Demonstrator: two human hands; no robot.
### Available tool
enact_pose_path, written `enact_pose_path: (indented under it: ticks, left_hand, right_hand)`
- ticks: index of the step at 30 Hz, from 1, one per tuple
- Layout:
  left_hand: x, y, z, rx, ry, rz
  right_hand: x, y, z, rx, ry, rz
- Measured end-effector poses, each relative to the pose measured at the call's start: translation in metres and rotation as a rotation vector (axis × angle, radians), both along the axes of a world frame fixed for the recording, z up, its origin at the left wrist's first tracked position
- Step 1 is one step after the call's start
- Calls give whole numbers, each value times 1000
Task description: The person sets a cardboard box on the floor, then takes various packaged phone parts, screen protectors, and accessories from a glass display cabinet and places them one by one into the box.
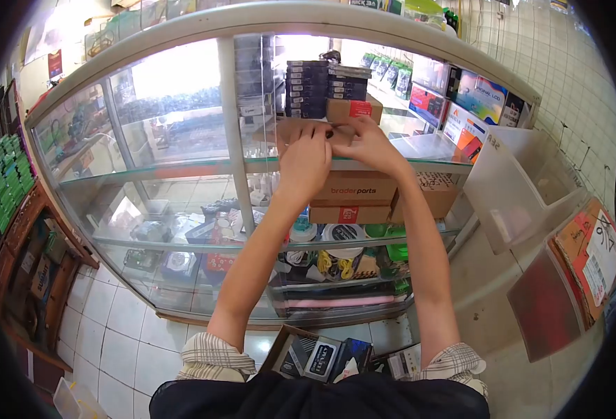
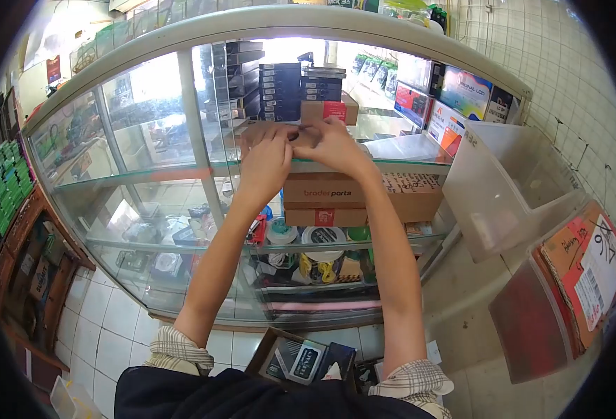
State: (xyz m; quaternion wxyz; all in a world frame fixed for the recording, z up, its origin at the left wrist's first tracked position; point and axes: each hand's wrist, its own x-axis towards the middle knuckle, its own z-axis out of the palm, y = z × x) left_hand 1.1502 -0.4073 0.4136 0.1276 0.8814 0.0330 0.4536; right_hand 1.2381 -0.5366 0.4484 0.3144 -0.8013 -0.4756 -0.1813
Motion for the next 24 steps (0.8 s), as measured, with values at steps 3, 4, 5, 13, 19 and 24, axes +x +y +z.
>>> enact_pose_path:
  ticks: [3, 4, 5, 13, 19, 24]
  left_hand:
    - [-10, -6, -9, 95, -162, -129]
    - [-16, -8, -10, 143, -198, -211]
    - [-22, -10, -11, 191, -237, -294]
    - [-49, -43, -51, 342, -486, -481]
    - [-97, -69, -164, 311, -504, -630]
    - [-144, -56, -300, 262, -352, -739]
  right_hand:
    - [-29, -29, -8, 145, -56, -57]
    - [-41, -39, -10, 216, -95, -63]
    - [-48, -50, -14, 238, -130, -89]
    - [-154, -111, -78, 480, -201, -318]
    - [-231, -142, -180, 409, 23, -332]
    - [-265, -150, -296, 607, 797, -75]
